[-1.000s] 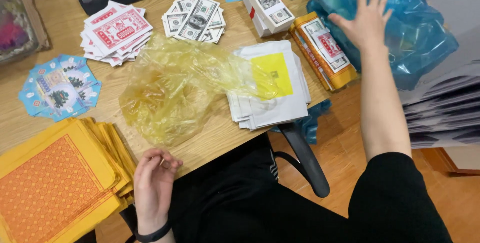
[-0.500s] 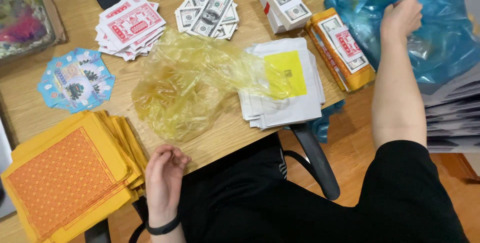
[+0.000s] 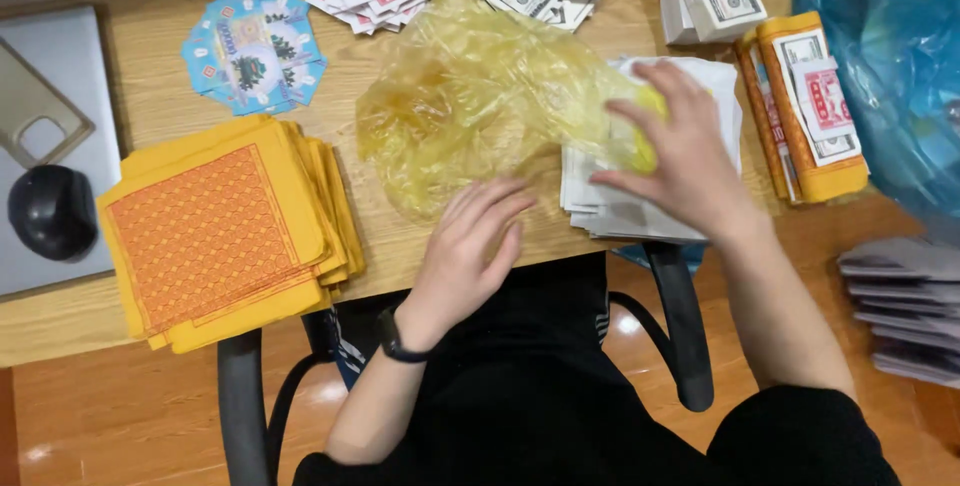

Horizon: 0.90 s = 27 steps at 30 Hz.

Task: Folding yellow joss paper and inserting printed spirit money notes

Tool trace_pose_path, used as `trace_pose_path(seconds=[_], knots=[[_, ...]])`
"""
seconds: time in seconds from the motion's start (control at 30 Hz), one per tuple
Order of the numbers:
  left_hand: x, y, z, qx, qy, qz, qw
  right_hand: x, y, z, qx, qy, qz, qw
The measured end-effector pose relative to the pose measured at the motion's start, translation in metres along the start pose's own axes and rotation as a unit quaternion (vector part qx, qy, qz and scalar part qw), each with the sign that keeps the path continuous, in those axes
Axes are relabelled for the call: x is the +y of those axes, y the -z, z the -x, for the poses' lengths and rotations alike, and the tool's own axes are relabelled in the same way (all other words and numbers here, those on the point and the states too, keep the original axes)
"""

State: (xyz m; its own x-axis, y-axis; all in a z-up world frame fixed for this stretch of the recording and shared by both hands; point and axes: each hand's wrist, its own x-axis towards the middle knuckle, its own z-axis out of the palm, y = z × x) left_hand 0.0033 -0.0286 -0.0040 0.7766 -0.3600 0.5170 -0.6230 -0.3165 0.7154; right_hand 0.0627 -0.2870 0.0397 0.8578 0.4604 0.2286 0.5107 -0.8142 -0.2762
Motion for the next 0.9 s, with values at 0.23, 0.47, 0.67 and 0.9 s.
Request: trace_pose_path(seconds=[0.23, 0.47, 0.67, 0.9], knots=[[-0.049, -0.027, 0.026, -0.061, 0.129, -0.329, 0.934, -0.003, -0.035, -0.013, -0.036, -0.068, 0.160, 0.984], [-0.027, -0.026, 0.026, 0.139, 0.023, -0.216, 0.966, -0.048, -0.063, -0.008, -0.134, -0.054, -0.137, 0.980], [-0.002, -0.017, 0.026, 0.124, -0.067, -0.133, 0.981, -0.068, -0.051, 0.004, -0.154, 0.068, -0.243, 0.955], [-0.014, 0.089, 0.072, 0.218, 0.042, -0.196, 0.955, -0.007, -0.024, 0.042, 0.082, -0.136, -0.267, 0.950]])
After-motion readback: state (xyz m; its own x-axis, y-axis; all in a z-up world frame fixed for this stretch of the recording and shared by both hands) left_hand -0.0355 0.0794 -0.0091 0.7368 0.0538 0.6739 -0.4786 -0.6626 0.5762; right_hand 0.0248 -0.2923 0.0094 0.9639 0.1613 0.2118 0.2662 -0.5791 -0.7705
